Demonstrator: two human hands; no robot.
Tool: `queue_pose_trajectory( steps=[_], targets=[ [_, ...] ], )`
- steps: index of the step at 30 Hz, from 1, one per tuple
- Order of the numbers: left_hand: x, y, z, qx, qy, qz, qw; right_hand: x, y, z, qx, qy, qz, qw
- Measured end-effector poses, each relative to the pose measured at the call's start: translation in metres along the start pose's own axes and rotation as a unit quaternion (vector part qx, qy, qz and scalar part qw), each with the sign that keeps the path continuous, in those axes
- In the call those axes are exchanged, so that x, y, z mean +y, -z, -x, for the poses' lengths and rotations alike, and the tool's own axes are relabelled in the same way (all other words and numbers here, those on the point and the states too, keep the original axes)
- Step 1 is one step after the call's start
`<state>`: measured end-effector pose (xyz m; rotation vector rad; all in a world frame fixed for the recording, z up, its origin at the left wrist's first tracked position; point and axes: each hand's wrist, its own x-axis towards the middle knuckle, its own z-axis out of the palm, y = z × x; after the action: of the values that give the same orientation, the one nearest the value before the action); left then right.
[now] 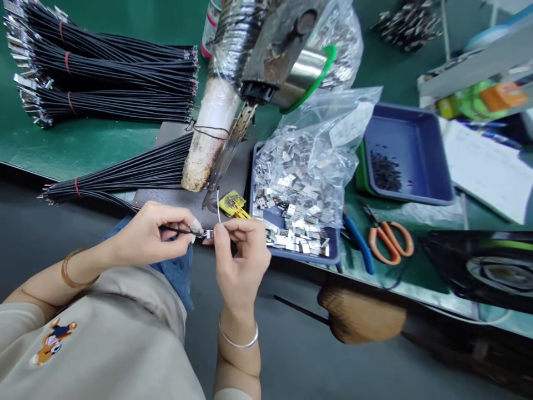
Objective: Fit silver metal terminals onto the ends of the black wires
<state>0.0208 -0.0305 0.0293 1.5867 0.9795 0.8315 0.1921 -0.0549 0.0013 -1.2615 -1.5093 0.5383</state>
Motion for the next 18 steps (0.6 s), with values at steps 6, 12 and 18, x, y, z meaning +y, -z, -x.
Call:
queue_pose_trajectory(
  steps=[6, 12, 18],
  targets=[
    [-0.006, -0.007, 0.005, 0.039, -0.012, 0.013, 0.999, -0.003, -0.002, 0.003, 0.009, 0.021, 0.070, 0.997],
    [-0.013, -0.005, 0.005, 0.048, 0.021, 0.064, 0.997, -0.006, 0.000, 0.015, 0.153, 0.057, 0.077, 0.984],
    [-0.018, -0.001, 0.005, 0.002, 0.054, 0.118, 0.992, -0.009, -0.004, 0.016, -0.006, 0.137, 0.256, 0.957]
  ],
)
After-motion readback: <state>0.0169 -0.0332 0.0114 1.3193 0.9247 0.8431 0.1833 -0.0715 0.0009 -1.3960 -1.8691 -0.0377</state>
